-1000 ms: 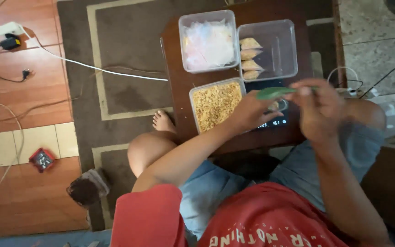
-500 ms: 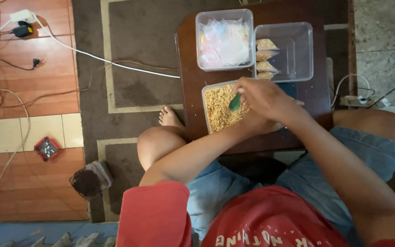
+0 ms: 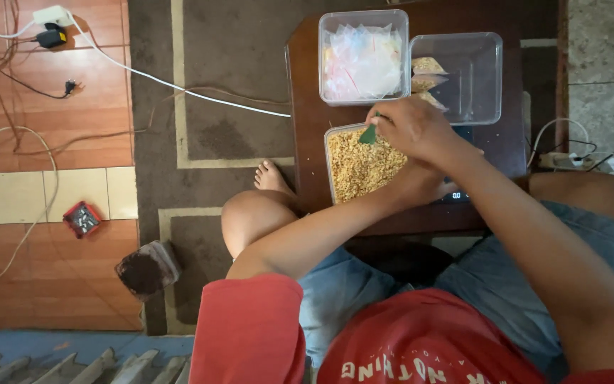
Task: A person is scooping grains from a large container into small plastic bags using a spoon.
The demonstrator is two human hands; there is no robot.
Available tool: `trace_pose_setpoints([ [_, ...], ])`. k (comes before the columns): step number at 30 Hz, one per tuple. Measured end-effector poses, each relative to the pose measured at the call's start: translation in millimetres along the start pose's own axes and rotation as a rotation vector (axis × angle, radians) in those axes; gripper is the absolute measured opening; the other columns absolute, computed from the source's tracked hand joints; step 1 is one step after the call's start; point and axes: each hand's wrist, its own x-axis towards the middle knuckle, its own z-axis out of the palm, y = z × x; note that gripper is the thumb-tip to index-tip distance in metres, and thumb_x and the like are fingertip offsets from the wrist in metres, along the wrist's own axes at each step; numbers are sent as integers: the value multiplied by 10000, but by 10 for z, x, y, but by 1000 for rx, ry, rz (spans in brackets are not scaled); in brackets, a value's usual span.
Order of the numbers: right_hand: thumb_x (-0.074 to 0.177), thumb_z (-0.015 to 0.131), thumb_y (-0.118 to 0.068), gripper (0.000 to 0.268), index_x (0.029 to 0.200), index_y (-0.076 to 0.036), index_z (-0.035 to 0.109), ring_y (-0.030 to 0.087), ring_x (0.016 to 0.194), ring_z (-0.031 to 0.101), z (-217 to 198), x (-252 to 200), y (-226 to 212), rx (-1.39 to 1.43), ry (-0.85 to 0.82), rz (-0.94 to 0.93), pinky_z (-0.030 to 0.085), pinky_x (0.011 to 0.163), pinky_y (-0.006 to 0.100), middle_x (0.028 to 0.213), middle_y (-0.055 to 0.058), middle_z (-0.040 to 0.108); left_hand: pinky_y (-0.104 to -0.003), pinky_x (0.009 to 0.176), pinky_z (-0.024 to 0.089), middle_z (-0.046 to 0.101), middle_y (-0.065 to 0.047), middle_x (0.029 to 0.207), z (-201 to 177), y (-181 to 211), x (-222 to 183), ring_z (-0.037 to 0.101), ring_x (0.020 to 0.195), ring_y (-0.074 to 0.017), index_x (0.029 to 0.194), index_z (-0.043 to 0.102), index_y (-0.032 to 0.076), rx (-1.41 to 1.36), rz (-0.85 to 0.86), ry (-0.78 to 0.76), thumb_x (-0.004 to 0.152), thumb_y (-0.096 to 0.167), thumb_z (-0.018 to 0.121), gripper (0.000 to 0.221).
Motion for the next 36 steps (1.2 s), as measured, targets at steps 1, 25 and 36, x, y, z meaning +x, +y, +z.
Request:
trace_pose_setpoints([
  [1,1103,571,-212,244,1156,-97,781,376,934,746,9,-9,-29,5,-33,39,581,825,498,894,126,788,-565,881,561,720,-242,901,-6,-54,1,680,895,-471,1014,718,-52,-44,66,4,823,251,720,358],
  [25,1070,558,-122,172,1098,-34,703,63,513,540,-164,-310,388,851,268,264,413,515,177,743,106,706,-530,820,600,726,-241,1018,110,-289,87,728,926,-470,1079,683,-17,73,127,-181,814,254,809,399],
  [36,1123,552,-118,178,1143,-29,705,87,551,526,-157,-1152,767,985,574,288,376,468,196,793,181,660,-601,769,590,700,-232,1084,-90,-607,180,709,946,-488,1169,597,53,44,273,-192,788,288,860,518],
])
